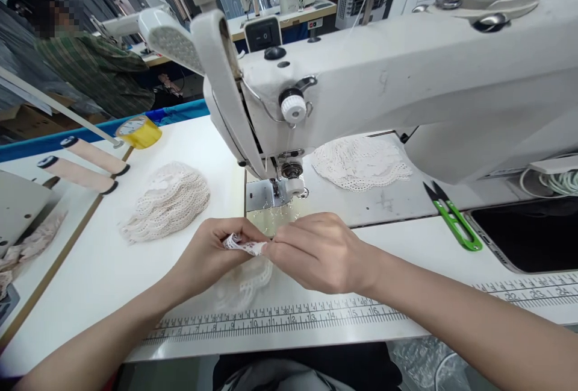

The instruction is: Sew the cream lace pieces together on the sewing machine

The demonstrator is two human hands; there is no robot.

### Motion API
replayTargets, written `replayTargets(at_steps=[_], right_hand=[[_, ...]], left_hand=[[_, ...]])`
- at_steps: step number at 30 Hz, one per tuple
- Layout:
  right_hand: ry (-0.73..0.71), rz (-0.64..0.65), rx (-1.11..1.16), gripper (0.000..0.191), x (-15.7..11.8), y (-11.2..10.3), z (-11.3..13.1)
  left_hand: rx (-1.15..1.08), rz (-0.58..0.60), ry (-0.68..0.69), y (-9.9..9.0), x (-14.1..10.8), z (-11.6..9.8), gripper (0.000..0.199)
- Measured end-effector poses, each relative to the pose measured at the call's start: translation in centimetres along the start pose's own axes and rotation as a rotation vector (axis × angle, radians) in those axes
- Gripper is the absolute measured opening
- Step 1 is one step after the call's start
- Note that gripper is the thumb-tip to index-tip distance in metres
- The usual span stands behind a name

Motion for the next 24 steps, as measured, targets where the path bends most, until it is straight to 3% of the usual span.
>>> replayTargets(at_steps=[3,5,9,12,14,17,20,24], right_hand=[[-0.055,0.003,0.055,0.013,-0.5,0.2,0.4],[-0.097,-0.004,0.061,0.015,-0.6,0.0,0.7],[-0.175,-0.027,-0.028,0.023,-0.3,-0.4,1.3],[-0.258,-0.121,-0.131,0.027,0.0,-1.1,2.2],[-0.32,-0.205,-0.174,0.025,-0.1,-1.7,2.9],[-0.376,-0.255,-0.198,0.02,-0.3,-1.9,3.7],[-0.267,-0.155,-0.18,0.023,0.3,-0.7,2.8],[0.054,-0.03,0.001,0.019,1.0,1.6,-0.5]], left_hand=[[0.076,-0.133,0.101,-1.0,-0.3,-0.5,0.029],[0.121,-0.162,0.176,-1.0,-0.6,-0.8,0.027],[0.197,-0.105,0.254,-0.4,-0.8,-0.7,0.022],[0.193,-0.06,0.277,-0.1,-0.8,-0.9,0.027],[0.152,-0.035,0.234,0.0,-0.7,-0.8,0.028],[0.063,0.062,0.02,0.6,-0.4,0.9,0.028],[0.162,0.088,-0.098,0.9,-0.1,2.2,0.025],[0.559,-0.008,0.062,0.5,0.7,1.6,0.009]])
Point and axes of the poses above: each hand's wrist, its own x-axis towards the middle knuckle, its own y-axis out of the palm, z = x × y, the point moved 9 cm from there along x, towards the middle knuckle, and after that the axes turned 12 degrees about -x, right-handed, at the moved point
